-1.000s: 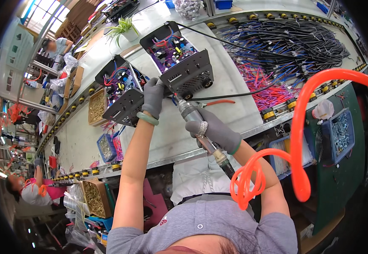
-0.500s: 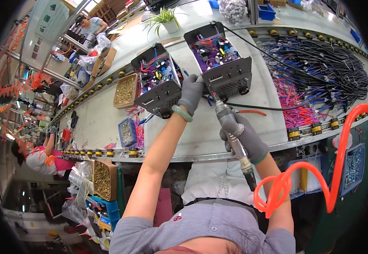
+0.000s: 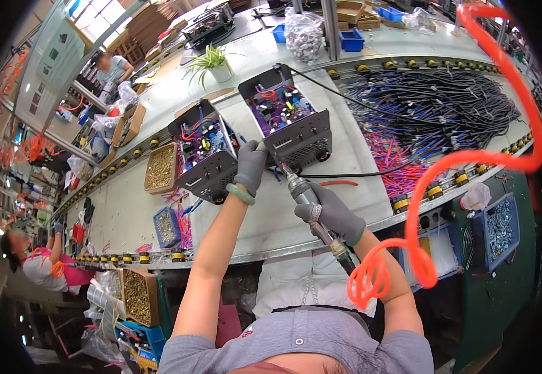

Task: The person assembles electronic components into a metal chassis using a pneumatic screwdriver and pliers. They connect wires, secure internal parts, and fasten screws to the chassis, working on multiple units at a factory workstation.

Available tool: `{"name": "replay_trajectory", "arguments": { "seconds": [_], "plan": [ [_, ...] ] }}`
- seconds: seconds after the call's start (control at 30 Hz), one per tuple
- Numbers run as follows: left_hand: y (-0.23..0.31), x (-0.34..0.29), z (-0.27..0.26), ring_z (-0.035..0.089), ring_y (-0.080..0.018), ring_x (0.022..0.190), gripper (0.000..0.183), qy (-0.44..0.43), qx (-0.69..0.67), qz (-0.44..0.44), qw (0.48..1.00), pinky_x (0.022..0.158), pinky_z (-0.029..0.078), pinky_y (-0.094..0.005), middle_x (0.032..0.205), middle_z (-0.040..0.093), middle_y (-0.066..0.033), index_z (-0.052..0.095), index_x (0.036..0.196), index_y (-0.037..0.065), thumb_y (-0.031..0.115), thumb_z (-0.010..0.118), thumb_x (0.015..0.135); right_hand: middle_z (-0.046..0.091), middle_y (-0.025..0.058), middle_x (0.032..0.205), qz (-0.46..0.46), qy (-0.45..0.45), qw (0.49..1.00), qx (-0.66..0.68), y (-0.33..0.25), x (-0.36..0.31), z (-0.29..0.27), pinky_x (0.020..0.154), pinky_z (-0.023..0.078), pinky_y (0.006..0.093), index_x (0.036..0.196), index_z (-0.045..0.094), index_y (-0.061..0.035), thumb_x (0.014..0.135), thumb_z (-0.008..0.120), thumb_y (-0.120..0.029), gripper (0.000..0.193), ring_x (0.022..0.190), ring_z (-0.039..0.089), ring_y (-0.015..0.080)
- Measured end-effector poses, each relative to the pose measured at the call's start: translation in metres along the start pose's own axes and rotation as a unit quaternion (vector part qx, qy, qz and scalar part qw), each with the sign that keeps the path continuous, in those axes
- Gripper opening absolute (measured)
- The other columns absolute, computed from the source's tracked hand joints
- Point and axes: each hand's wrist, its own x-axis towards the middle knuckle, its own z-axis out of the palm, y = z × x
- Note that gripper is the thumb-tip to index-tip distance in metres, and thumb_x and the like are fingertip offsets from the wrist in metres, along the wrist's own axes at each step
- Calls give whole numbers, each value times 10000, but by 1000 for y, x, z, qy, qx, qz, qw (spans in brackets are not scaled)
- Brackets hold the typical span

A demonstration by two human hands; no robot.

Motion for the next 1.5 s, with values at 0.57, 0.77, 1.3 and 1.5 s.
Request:
{"name": "replay_trajectory", "arguments": {
  "seconds": [0.57, 0.77, 1.3, 1.5],
  "plan": [
    [-2, -4, 3, 512, -130, 592, 365, 10, -63, -8, 998, 558, 436, -323, 650, 579, -68, 613, 771, -53, 275, 589, 932, 571, 53, 763, 49, -27, 983, 174, -12, -7, 28, 443, 482, 239, 1126, 472, -44, 775, 711, -519, 637, 500, 575, 114],
    [4, -14, -8, 503, -145, 607, 363, 15, -16, 42, 999, 583, 425, -341, 610, 542, -69, 596, 746, -36, 271, 570, 938, 558, 43, 778, 30, -40, 996, 67, -15, -22, 23, 466, 488, 261, 1189, 452, -34, 786, 702, -350, 570, 513, 571, 111],
    [28, -135, -17, 353, -58, 410, 272, -121, -335, -191, 915, 347, 266, -223, 634, 446, 25, 500, 877, 98, 342, 481, 997, 521, 29, 753, 65, -38, 996, 42, 23, -75, 20, 419, 436, 256, 1278, 437, -50, 735, 746, -325, 682, 509, 520, 138],
    [41, -132, -33, 501, -80, 435, 224, -158, -186, -140, 960, 339, 322, -227, 646, 533, -7, 525, 901, 71, 274, 480, 985, 515, 15, 770, -6, -96, 994, -44, -6, -74, 16, 452, 458, 255, 1281, 414, -85, 827, 637, -80, 506, 586, 541, 111]
  ]
}}
